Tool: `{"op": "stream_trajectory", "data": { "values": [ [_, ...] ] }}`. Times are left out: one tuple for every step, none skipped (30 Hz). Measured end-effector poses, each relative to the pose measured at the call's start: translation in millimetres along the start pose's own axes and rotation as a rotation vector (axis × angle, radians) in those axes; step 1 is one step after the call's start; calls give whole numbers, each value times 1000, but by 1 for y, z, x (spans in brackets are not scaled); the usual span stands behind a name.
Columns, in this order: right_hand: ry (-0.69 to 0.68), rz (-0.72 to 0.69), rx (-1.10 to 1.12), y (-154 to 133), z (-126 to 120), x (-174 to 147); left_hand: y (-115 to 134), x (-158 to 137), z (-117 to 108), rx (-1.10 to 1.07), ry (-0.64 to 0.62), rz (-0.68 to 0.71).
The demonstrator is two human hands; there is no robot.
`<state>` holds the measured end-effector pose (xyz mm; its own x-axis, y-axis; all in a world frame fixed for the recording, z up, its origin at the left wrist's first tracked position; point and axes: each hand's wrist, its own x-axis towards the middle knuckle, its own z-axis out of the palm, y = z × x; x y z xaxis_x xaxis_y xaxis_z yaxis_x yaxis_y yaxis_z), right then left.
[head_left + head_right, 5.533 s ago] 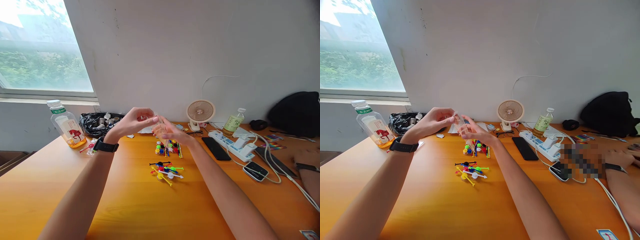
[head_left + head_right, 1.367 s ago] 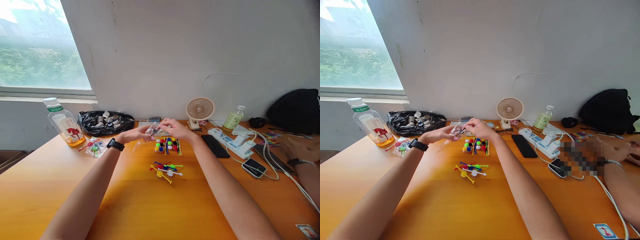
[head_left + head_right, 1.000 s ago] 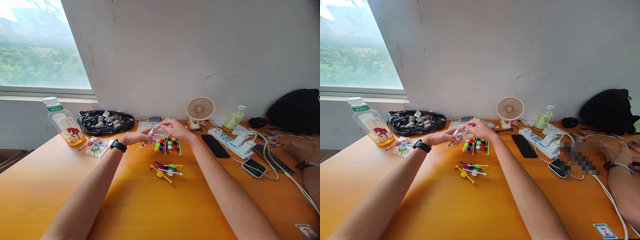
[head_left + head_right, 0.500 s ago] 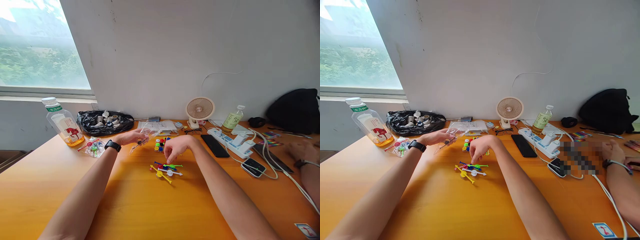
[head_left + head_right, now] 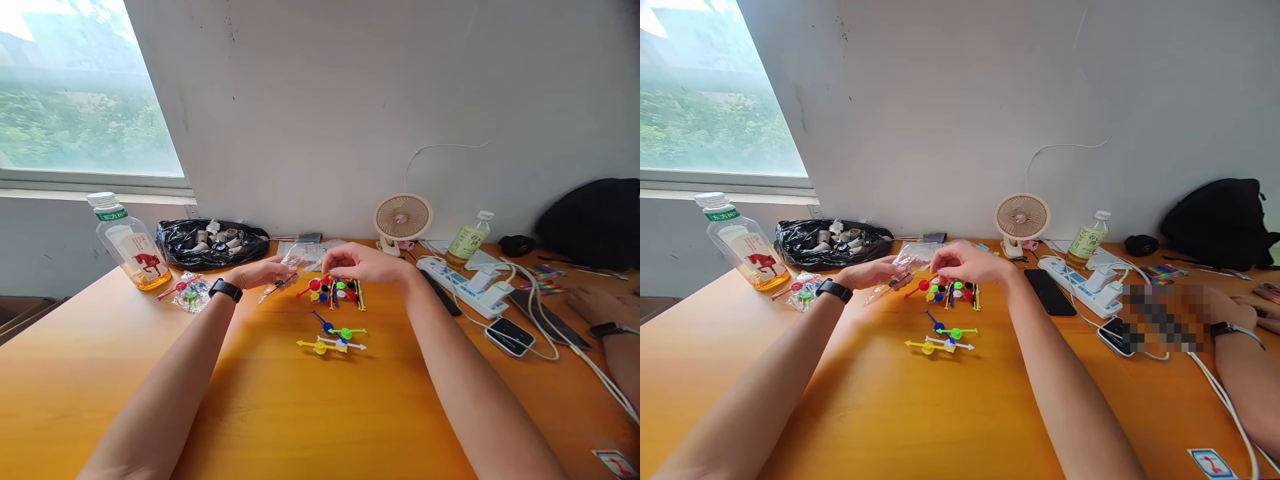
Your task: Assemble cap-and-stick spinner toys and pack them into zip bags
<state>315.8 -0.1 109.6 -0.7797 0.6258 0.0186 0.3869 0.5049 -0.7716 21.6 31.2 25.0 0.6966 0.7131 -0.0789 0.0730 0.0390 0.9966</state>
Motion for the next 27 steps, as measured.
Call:
{"op": "stream_trajectory", "data": {
  "values": [
    [58, -14, 56, 0, -5, -4, 0, 0, 0, 2, -12, -2],
    [130, -26, 105, 1, -10, -7, 1, -1, 0, 7, -30, -1],
    [216, -39, 143, 2, -14, -10, 1, -1, 0, 15, -52, 4],
    [309, -51, 168, 4, -18, -12, 2, -1, 0, 25, -74, 11],
    [403, -62, 175, 6, -22, -14, 3, -2, 1, 35, -92, 20],
    [486, -71, 165, 8, -24, -14, 5, -2, 2, 45, -107, 28],
    [548, -77, 143, 9, -25, -13, 6, -2, 4, 57, -120, 33],
    [584, -79, 112, 11, -25, -11, 7, -2, 5, 70, -131, 37],
    [593, -79, 78, 12, -24, -9, 8, -2, 6, 84, -139, 39],
    [581, -80, 45, 13, -21, -5, 9, -2, 8, 96, -140, 41],
    [553, -82, 17, 13, -18, -2, 10, -2, 9, 105, -136, 41],
    [519, -84, -5, 14, -14, 2, 11, -1, 10, 108, -127, 40],
    [487, -87, -24, 14, -9, 6, 12, 0, 11, 106, -117, 38],
    [462, -90, -46, 14, -4, 10, 13, 0, 13, 102, -107, 34],
    [450, -94, -73, 14, 1, 14, 14, 1, 14, 98, -98, 32],
    [449, -101, -106, 15, 6, 17, 15, 2, 16, 98, -90, 31],
    [457, -108, -141, 15, 11, 21, 16, 3, 18, 102, -85, 31],
    [467, -116, -174, 15, 15, 23, 17, 4, 19, 108, -84, 33],
    [478, -123, -199, 15, 19, 26, 18, 5, 21, 114, -85, 35],
    [483, -128, -210, 14, 22, 27, 18, 6, 22, 121, -88, 34],
    [480, -127, -208, 14, 24, 28, 19, 7, 23, 129, -91, 30],
    [467, -121, -198, 13, 26, 29, 18, 8, 24, 137, -92, 26],
    [449, -114, -184, 12, 26, 29, 18, 8, 24, 143, -87, 22],
    [435, -108, -168, 12, 26, 29, 17, 9, 24, 147, -76, 17],
    [430, -106, -146, 12, 25, 29, 16, 9, 24, 148, -63, 12],
    [438, -108, -120, 13, 24, 29, 15, 9, 23, 145, -48, 8],
    [460, -109, -93, 13, 23, 28, 14, 9, 23, 138, -33, 5]
  ]
}}
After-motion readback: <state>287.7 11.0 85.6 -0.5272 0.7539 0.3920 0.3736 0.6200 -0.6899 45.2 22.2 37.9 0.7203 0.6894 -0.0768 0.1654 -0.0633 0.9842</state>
